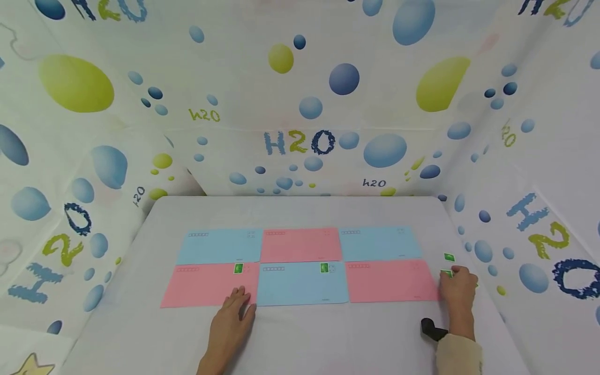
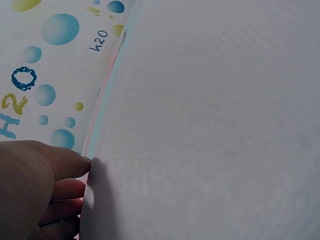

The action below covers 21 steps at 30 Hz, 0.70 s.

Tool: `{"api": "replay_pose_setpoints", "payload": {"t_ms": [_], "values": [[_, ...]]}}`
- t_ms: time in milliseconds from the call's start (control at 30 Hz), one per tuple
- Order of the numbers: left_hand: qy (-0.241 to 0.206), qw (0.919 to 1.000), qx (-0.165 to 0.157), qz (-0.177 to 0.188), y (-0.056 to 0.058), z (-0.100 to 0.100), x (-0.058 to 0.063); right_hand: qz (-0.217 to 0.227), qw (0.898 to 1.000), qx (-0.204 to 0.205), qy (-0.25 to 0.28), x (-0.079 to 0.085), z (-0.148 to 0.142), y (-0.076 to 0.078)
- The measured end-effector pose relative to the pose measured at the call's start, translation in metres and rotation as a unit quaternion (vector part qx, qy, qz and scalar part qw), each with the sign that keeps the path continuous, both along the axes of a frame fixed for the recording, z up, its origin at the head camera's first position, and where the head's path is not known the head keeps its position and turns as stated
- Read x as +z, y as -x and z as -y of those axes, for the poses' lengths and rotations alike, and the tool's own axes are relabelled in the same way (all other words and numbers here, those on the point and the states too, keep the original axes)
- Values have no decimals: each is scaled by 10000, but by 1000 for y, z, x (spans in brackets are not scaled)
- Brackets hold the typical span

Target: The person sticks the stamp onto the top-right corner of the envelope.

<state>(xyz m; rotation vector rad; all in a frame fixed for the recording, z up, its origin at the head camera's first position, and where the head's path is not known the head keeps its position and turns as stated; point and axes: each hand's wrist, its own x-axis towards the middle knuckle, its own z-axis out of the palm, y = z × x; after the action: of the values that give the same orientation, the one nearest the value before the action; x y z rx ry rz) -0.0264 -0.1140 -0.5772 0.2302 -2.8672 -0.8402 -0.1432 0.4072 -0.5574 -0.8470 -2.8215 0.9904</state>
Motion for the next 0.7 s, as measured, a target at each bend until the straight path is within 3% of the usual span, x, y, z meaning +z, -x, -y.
{"api": "replay_pose_setpoints", "payload": {"t_ms": [433, 700], "values": [[12, 10000, -4, -16, -2, -2, 2, -137, 9997, -226, 15, 0, 0, -8], [62, 10000, -20, -27, -2, -2, 3, -204, 9949, -508, 846, 5, 2, -12]]}}
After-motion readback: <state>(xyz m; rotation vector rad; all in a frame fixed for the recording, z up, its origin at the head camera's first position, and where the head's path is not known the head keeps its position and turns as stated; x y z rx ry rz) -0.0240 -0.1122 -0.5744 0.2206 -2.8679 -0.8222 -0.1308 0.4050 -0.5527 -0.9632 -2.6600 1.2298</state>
